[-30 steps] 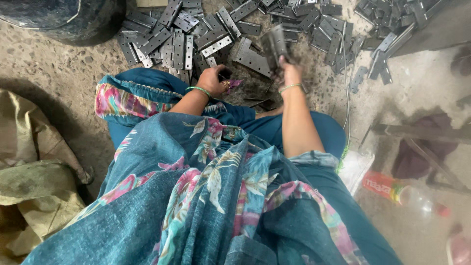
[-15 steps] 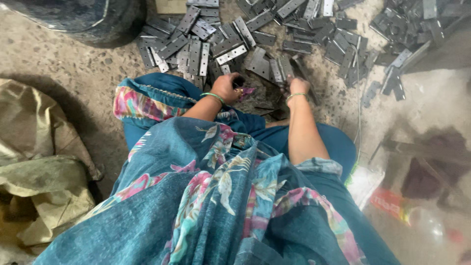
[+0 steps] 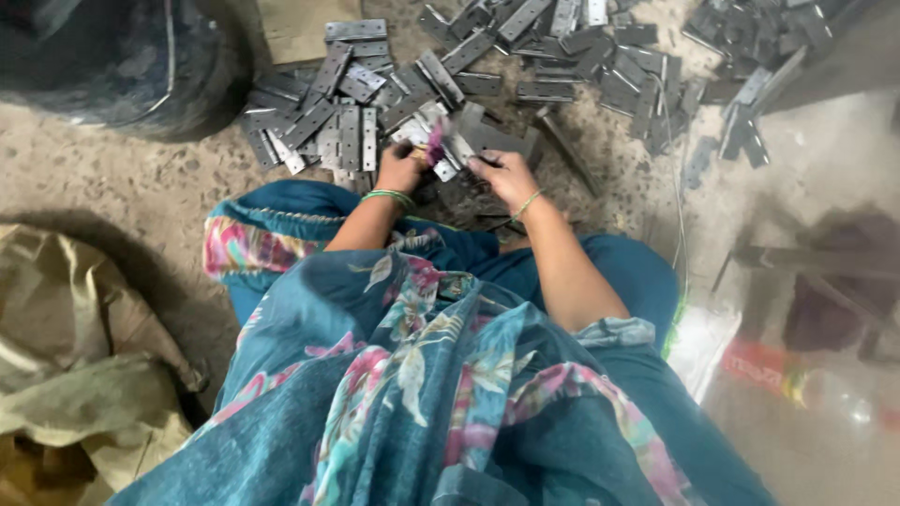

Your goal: The person sits on the floor and repeatedly picks up metal hinge pieces, places them on a wooden block, and uses a metal rod to press or align them. The person occasionally wipes the block with a cloth and continues handling the metal pieces one at a time.

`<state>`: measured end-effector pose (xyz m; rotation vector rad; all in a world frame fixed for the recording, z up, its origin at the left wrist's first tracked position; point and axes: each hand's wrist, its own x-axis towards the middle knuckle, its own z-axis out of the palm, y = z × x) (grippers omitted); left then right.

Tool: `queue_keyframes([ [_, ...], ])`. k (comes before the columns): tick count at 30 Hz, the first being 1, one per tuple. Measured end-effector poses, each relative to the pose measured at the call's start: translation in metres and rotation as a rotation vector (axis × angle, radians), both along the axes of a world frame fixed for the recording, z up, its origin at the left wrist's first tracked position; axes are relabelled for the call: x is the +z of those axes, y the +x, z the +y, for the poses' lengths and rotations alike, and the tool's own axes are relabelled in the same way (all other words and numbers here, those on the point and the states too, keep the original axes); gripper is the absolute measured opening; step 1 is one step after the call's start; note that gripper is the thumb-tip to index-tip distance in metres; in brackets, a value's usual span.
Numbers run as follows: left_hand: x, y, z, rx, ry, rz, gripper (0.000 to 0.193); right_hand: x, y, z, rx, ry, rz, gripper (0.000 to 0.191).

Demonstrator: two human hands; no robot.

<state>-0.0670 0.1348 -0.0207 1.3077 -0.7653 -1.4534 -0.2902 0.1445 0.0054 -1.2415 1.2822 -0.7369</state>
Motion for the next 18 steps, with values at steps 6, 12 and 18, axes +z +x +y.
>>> queue_keyframes([
  [6, 0.034, 0.043, -0.018, 0.529, 0.138, 0.364, 0.043, 0.041, -0.042, -0.044, 0.007, -0.198, 0.488, 0.049],
  [12, 0.034, 0.07, -0.033, 0.733, 0.266, 0.518, 0.015, 0.079, -0.126, -0.097, -0.282, -0.149, 0.707, 0.041],
  [18, 0.013, 0.075, -0.042, 0.716, 0.299, 0.627, 0.015, 0.07, -0.205, -0.098, -0.469, -0.065, 1.138, 0.055],
])
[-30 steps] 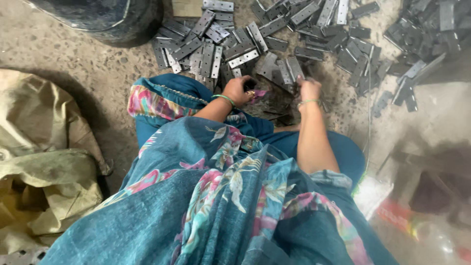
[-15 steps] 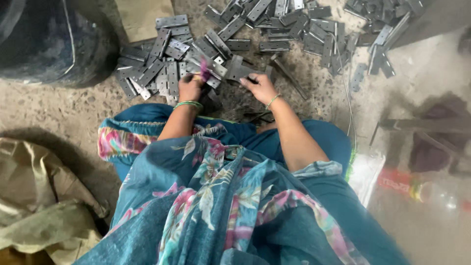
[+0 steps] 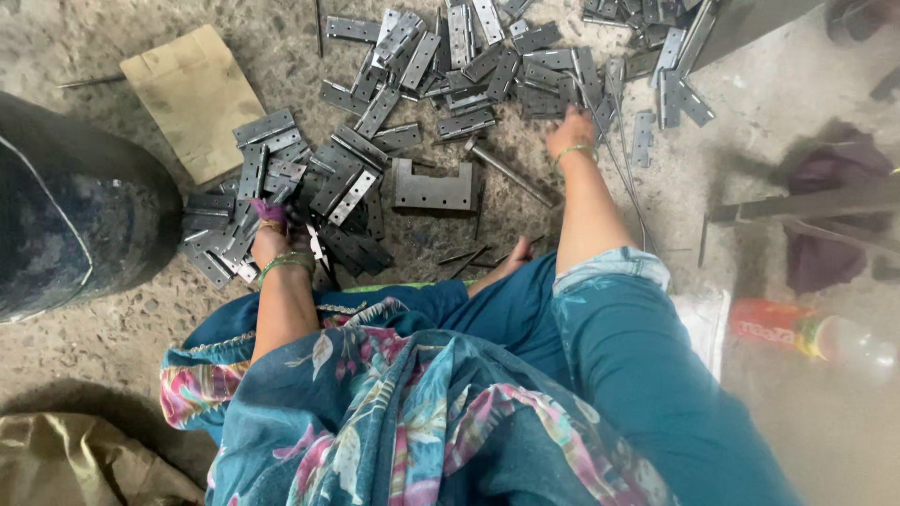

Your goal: The person sits on the floor and repeatedly picks up metal hinge pieces, places them on a wooden block, and uses a metal rod to press or align them. The person occasionally wipes the block with a cloth and continues handling the metal pieces one at a time.

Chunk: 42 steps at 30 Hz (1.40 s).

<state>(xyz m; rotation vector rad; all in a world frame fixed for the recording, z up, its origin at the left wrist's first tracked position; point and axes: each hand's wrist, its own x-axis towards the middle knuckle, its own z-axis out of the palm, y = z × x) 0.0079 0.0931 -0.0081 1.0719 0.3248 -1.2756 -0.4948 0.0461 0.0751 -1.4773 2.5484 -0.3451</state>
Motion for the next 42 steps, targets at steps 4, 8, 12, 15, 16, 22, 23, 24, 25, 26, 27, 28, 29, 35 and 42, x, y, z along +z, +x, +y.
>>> queue_keyframes([
  [4, -0.007, -0.003, -0.003, 0.023, 0.07, 0.002, 0.015, -0.022, -0.012, 0.001, -0.13, 0.154, -0.025, 0.077],
  [8, -0.007, -0.009, -0.004, -0.112, -0.015, -0.027, 0.019, -0.035, -0.008, -0.007, -0.157, 0.248, 0.039, 0.078],
  [12, -0.002, -0.013, -0.004, -0.187, -0.01, -0.08, 0.023, -0.035, -0.003, -0.013, -0.169, 0.209, 0.082, 0.07],
  [15, 0.003, -0.016, -0.002, -0.254, 0.001, -0.121, 0.023, -0.029, 0.003, -0.011, -0.269, 0.1, -0.07, 0.037],
  [16, 0.004, -0.018, -0.001, -0.281, -0.003, -0.135, 0.023, -0.026, 0.006, -0.01, -0.409, -0.106, -0.342, 0.037],
  [22, 0.012, -0.031, 0.005, -0.378, 0.131, -0.332, 0.03, -0.006, 0.046, 0.011, -0.627, -0.452, -1.829, 0.02],
  [23, 0.014, -0.032, 0.006, -0.381, 0.135, -0.347, 0.032, -0.002, 0.053, 0.013, -0.552, -0.487, -1.906, 0.02],
  [24, 0.015, -0.034, 0.008, -0.382, 0.142, -0.363, 0.033, 0.003, 0.06, 0.015, -0.473, -0.517, -1.98, 0.021],
  [25, 0.017, -0.035, 0.01, -0.38, 0.151, -0.38, 0.035, 0.007, 0.067, 0.017, -0.393, -0.541, -2.054, 0.023],
  [26, 0.019, -0.036, 0.012, -0.404, 0.105, -0.399, 0.034, 0.011, 0.073, 0.019, -0.344, -0.559, -2.024, 0.023],
  [27, 0.021, -0.037, 0.014, -0.42, 0.061, -0.418, 0.033, 0.014, 0.081, 0.021, -0.291, -0.571, -1.996, 0.024],
  [28, 0.025, -0.038, 0.016, -0.43, 0.016, -0.44, 0.033, 0.017, 0.091, 0.024, -0.234, -0.578, -1.97, 0.024],
  [29, 0.027, -0.039, 0.018, -0.416, 0.018, -0.429, 0.035, 0.015, 0.101, 0.028, -0.264, -0.595, -1.906, 0.029],
  [35, 0.044, -0.044, 0.023, -0.412, -0.086, -0.489, 0.034, -0.012, 0.185, 0.072, -0.4, -0.158, -0.916, 0.058],
  [42, 0.048, -0.042, 0.033, -0.412, -0.178, -0.438, 0.03, -0.021, 0.205, 0.085, 0.017, -0.381, -0.771, 0.043],
])
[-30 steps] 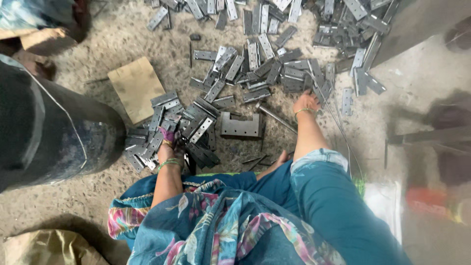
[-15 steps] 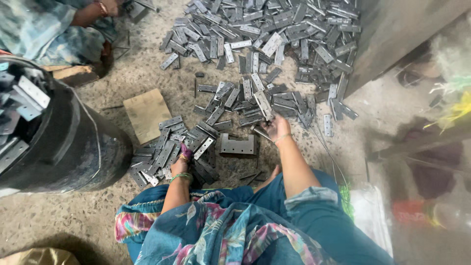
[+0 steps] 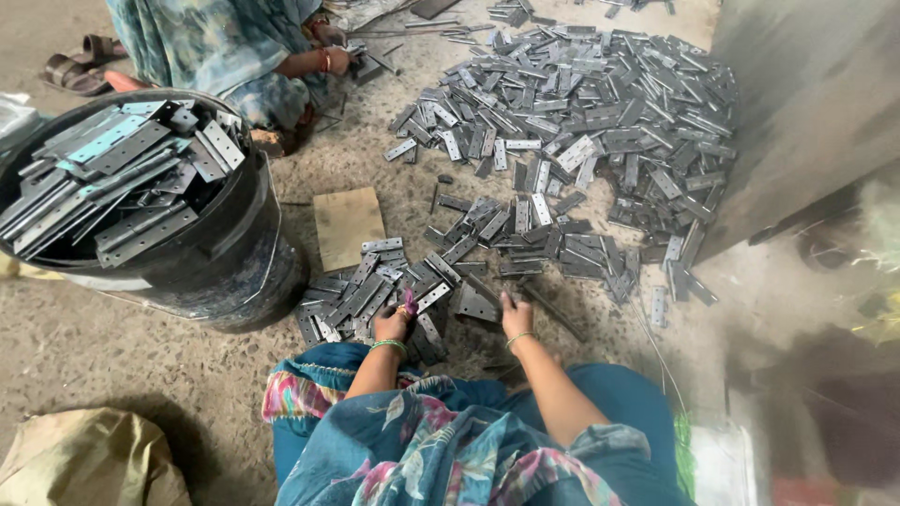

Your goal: The person sits on the floor and repeatedly picks up metal hinge pieces, places them on a wooden block, and uses a metal rod to press or align them. The person occasionally wipes the block with a cloth and continues handling the metal pieces one at a time.

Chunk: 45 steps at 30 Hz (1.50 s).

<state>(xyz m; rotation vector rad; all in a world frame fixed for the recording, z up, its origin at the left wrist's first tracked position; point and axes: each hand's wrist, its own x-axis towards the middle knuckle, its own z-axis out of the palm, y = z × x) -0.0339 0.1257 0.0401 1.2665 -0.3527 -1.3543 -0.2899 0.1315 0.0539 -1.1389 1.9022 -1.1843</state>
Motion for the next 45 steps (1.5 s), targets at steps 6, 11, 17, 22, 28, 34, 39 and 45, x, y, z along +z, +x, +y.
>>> queue_keyframes([
  [6, -0.002, -0.003, 0.004, -0.072, -0.008, -0.058, 0.028, -0.004, -0.001, 0.01, -0.118, 0.145, 0.044, 0.045],
  [11, -0.001, -0.004, 0.006, -0.084, -0.028, -0.12, 0.03, -0.001, 0.004, 0.013, -0.016, -0.119, 0.175, 0.047],
  [17, 0.001, -0.004, 0.01, -0.111, -0.023, -0.167, 0.033, 0.001, 0.012, 0.015, -0.098, 0.235, 0.122, 0.049],
  [22, 0.002, -0.005, 0.012, -0.134, -0.065, -0.231, 0.032, -0.001, 0.015, 0.016, 0.025, -0.193, 0.363, 0.048],
  [28, 0.004, -0.01, 0.015, -0.167, -0.166, -0.396, 0.028, 0.003, 0.015, 0.022, -0.045, 0.106, 0.168, 0.049],
  [34, 0.014, -0.016, 0.02, -0.23, -0.138, -0.112, 0.029, 0.014, 0.012, 0.027, -0.035, 0.397, 0.202, 0.05],
  [39, 0.03, -0.037, 0.012, -0.364, -0.144, -0.012, 0.039, 0.023, 0.012, 0.021, 0.053, 0.142, -0.068, 0.05],
  [45, 0.052, -0.1, -0.005, -0.469, -0.142, -0.168, 0.051, 0.023, 0.001, 0.042, 0.274, -0.113, -0.2, 0.04],
])
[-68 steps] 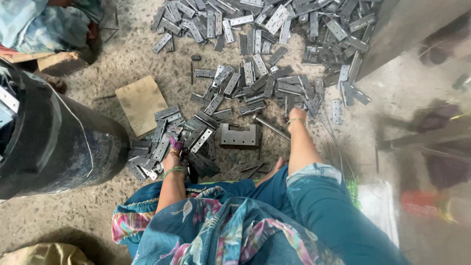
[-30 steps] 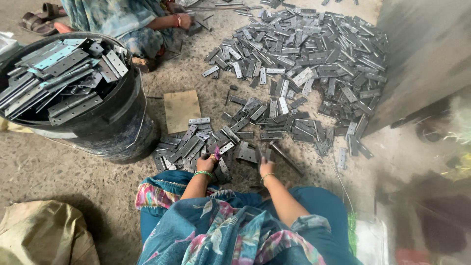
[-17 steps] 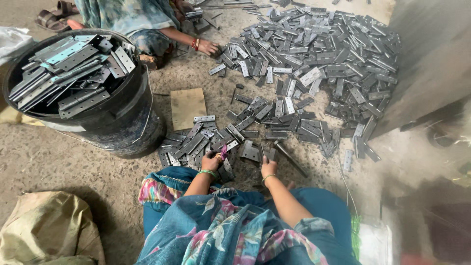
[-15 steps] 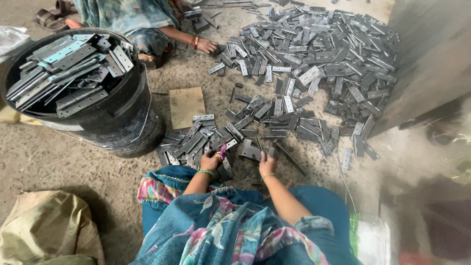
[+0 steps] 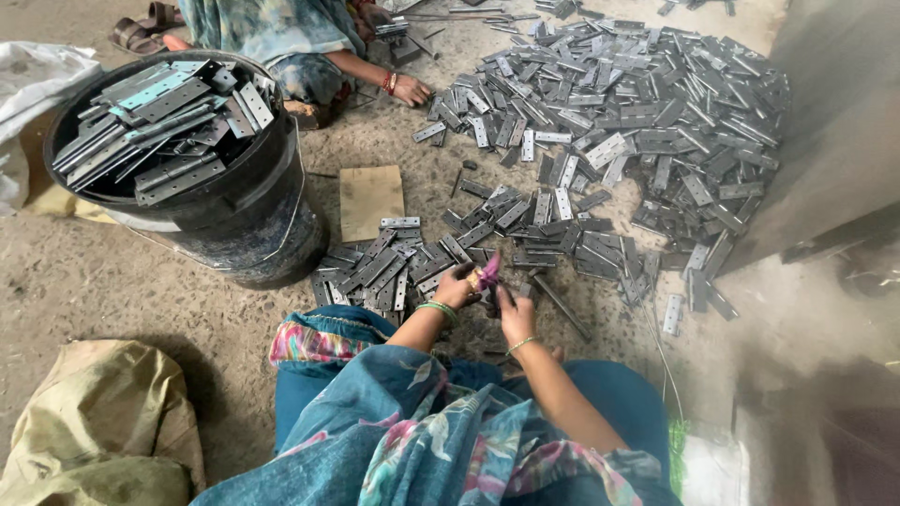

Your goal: The person sits on the floor and repeatedly picks up metal hinge pieces, places them on a wooden block, and uses a metal rod to press or align them. The person occasionally wipes the block with a cloth and continues handling the metal pieces one at a time.

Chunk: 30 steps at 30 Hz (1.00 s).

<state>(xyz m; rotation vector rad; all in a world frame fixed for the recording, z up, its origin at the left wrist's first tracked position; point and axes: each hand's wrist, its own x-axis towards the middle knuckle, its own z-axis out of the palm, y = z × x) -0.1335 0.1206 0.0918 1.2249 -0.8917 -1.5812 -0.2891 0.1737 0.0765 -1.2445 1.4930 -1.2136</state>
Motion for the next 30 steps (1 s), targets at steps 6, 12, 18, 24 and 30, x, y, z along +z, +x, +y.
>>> queue_keyframes([
  [6, 0.017, -0.023, -0.003, 0.062, 0.072, 0.228, 0.051, -0.003, -0.018, 0.007, 0.026, -0.168, -0.047, 0.04],
  [12, 0.021, -0.016, -0.008, 0.081, -0.042, 0.083, 0.045, 0.001, -0.025, -0.005, 0.006, -0.15, -0.075, 0.038],
  [18, 0.027, -0.012, -0.007, 0.065, -0.161, -0.005, 0.04, 0.012, -0.026, -0.001, 0.047, -0.338, 0.012, 0.035],
  [24, 0.036, -0.015, 0.004, 0.077, -0.155, 0.007, 0.035, 0.013, -0.033, 0.001, 0.135, -0.27, -0.082, 0.032],
  [30, 0.034, -0.011, 0.008, 0.058, -0.228, -0.068, 0.029, 0.013, -0.036, 0.006, 0.125, -0.293, 0.076, 0.033],
])
